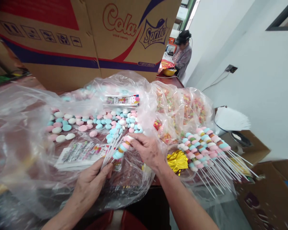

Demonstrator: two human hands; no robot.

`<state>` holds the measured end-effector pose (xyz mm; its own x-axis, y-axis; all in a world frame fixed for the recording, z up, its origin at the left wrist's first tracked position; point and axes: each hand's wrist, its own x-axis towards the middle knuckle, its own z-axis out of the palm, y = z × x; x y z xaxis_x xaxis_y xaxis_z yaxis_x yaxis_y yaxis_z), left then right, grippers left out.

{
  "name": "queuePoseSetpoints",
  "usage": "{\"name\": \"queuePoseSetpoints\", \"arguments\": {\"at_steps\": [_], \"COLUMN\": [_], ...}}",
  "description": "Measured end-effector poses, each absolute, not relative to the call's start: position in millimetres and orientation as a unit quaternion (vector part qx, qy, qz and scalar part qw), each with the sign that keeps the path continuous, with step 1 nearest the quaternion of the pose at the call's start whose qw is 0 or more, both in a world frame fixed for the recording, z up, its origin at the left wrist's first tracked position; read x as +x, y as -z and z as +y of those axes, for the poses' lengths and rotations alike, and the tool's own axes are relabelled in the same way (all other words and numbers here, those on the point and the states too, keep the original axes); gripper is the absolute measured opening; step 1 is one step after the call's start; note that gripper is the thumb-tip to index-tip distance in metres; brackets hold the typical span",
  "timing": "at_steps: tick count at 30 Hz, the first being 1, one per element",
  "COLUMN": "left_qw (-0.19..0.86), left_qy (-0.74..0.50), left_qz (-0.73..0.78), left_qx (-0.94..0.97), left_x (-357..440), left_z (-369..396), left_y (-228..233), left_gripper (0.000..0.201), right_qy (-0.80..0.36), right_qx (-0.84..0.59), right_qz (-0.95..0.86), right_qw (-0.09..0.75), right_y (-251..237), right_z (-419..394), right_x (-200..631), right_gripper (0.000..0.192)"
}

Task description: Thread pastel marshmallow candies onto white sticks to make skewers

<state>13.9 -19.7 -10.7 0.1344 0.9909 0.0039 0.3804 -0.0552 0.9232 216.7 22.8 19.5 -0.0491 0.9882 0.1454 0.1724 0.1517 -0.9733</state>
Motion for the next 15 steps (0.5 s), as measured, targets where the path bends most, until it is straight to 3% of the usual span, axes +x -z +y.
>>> {"name": "queuePoseSetpoints", "arguments": {"at_steps": [4,9,13,15], "left_qw": [0.418,0.426,0.433,0.455], "left_qy": [-0.365,-0.361,-0.366,-0.367], "left_qz": [0.558,0.559,0.558,0.552], "left_qx": [0.618,0.613,0.606,0.595], "left_x": [15,14,13,13], "left_z": [-18,-17,-18,-18], "left_y": [13,14,13,12], "left_gripper": [0.03,0.031,0.031,0.033], "right_qy": [-0.342,-0.305,-0.327,-0.386], "right_qx": [-0.51,-0.498,-0.489,-0.462], "right_qz": [-0.656,-0.675,-0.669,-0.632], "right_qw": [0.44,0.452,0.454,0.488], "right_y": [-18,-10,-10,-11], "right_z": [18,16,13,10], "right_x": [214,208,202,197], "right_gripper": [0.027,0.03,0.033,0.045]}}
